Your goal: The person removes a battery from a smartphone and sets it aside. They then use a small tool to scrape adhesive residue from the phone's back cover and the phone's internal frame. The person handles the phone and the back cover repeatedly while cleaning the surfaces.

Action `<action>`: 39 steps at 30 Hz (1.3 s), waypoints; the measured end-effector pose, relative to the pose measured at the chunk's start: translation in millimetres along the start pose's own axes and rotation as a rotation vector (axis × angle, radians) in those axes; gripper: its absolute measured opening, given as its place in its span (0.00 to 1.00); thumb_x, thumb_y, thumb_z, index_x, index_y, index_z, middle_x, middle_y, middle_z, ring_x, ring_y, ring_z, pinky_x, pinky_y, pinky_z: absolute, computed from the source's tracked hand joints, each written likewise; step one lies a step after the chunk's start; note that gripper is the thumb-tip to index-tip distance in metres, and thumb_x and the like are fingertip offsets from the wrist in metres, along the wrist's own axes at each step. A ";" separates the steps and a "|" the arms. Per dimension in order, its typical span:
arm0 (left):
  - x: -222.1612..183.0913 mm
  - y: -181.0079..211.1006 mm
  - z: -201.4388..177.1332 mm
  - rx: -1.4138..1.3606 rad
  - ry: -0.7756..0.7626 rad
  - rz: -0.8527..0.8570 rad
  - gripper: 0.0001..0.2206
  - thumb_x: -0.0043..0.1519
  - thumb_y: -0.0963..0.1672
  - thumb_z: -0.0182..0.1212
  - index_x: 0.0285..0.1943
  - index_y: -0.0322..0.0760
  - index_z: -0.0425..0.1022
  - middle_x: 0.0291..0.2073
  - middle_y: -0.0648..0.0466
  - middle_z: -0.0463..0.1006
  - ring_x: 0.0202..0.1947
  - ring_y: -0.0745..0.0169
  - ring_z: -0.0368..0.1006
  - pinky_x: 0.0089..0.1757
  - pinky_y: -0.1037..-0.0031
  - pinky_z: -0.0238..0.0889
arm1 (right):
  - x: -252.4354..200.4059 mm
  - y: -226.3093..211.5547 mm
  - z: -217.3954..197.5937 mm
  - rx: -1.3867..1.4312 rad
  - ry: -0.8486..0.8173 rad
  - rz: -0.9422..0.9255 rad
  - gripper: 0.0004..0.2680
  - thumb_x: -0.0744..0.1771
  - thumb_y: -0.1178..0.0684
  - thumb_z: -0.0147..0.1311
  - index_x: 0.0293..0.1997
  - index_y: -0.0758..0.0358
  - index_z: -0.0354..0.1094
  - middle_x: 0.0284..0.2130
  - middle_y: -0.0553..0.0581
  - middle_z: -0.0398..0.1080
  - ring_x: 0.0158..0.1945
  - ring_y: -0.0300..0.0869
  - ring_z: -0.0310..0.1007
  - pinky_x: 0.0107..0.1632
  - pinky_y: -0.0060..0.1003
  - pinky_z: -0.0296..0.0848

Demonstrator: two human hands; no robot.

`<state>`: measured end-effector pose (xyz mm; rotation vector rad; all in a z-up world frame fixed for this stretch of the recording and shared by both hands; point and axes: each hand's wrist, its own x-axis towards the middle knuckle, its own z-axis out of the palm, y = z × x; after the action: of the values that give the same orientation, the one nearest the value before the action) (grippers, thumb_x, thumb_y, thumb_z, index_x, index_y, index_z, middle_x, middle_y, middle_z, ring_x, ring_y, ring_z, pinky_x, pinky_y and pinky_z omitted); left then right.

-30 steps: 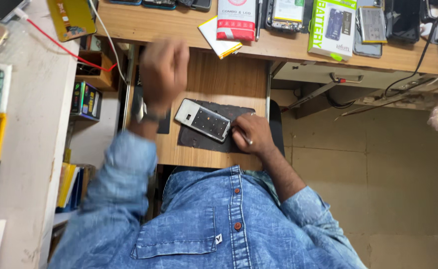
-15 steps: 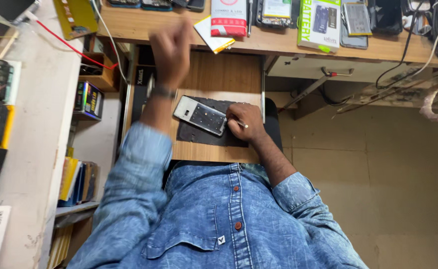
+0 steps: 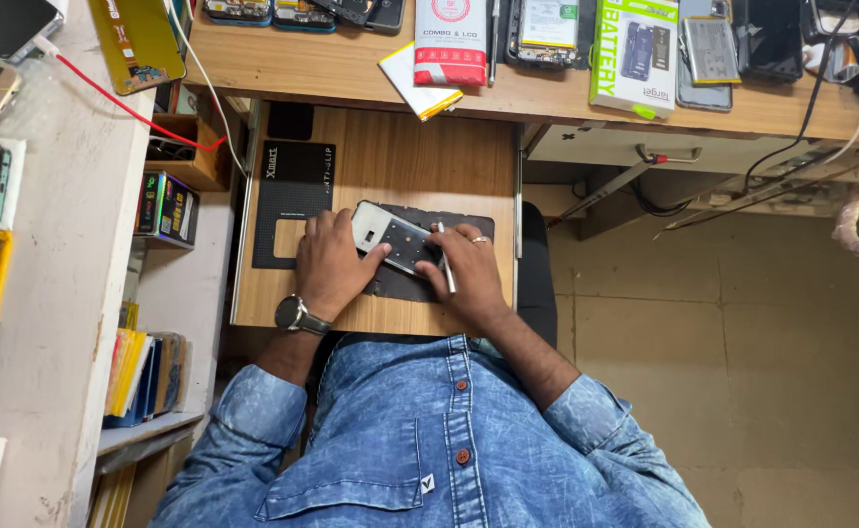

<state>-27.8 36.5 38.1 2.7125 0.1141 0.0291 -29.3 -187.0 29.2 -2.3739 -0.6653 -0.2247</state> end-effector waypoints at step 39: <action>66.2 -2.6 77.4 -2.046 -0.246 0.006 0.37 0.70 0.62 0.35 0.72 0.28 0.63 0.59 0.41 0.75 0.55 0.48 0.76 0.54 0.57 0.73 | 13.8 39.8 55.8 0.851 0.420 0.237 0.08 0.70 0.60 0.46 0.52 0.71 0.69 0.39 0.55 0.71 0.43 0.37 0.71 0.51 0.32 0.72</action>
<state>40.9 12.5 -33.2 0.6594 -0.0243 -0.1202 2.6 -172.1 -31.2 -1.4985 -0.1989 -0.2597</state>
